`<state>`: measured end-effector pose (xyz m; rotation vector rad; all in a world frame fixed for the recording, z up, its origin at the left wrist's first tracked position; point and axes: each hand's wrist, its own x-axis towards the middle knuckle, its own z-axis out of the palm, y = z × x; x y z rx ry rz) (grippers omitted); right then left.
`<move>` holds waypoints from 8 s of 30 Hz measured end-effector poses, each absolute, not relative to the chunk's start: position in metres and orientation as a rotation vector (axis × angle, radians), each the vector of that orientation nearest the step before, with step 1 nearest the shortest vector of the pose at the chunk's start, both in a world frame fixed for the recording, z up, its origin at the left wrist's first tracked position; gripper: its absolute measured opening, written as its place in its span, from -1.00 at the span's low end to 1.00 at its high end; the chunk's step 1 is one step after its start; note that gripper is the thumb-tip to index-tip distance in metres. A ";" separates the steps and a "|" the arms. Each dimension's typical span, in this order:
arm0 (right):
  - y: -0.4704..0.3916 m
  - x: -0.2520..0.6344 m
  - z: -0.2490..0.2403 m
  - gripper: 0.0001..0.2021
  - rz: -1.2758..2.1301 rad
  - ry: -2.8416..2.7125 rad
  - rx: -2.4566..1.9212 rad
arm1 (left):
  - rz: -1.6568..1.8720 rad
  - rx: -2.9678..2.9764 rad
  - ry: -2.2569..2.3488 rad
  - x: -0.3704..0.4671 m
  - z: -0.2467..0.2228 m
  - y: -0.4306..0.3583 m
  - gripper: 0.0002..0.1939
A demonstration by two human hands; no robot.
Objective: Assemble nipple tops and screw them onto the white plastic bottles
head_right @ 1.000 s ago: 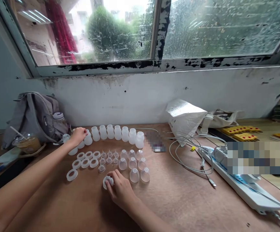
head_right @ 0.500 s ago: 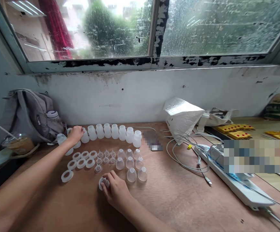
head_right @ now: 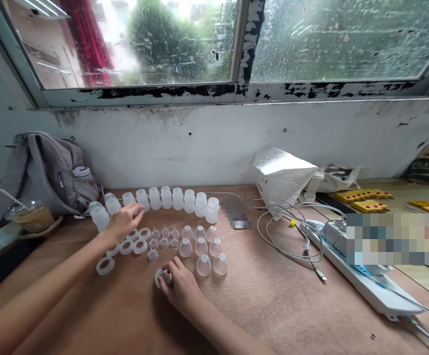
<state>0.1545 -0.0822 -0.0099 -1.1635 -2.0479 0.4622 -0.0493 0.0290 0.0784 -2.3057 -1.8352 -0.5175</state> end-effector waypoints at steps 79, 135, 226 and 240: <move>-0.078 0.145 -0.010 -0.97 1.089 -1.664 -1.092 | -1.011 -3.042 -1.011 -0.039 0.007 -0.056 -0.63; -0.064 0.143 -0.006 -0.93 0.660 -1.979 -1.123 | -0.424 -2.630 -1.736 -0.109 0.031 -0.051 -0.70; -0.078 0.147 0.019 -0.50 0.516 -1.961 -0.898 | -1.531 -2.485 -1.396 -0.038 0.085 -0.063 -0.74; -0.075 0.144 0.019 -0.53 0.650 -1.840 -0.977 | -2.132 -2.673 -1.934 -0.020 0.029 -0.069 -0.72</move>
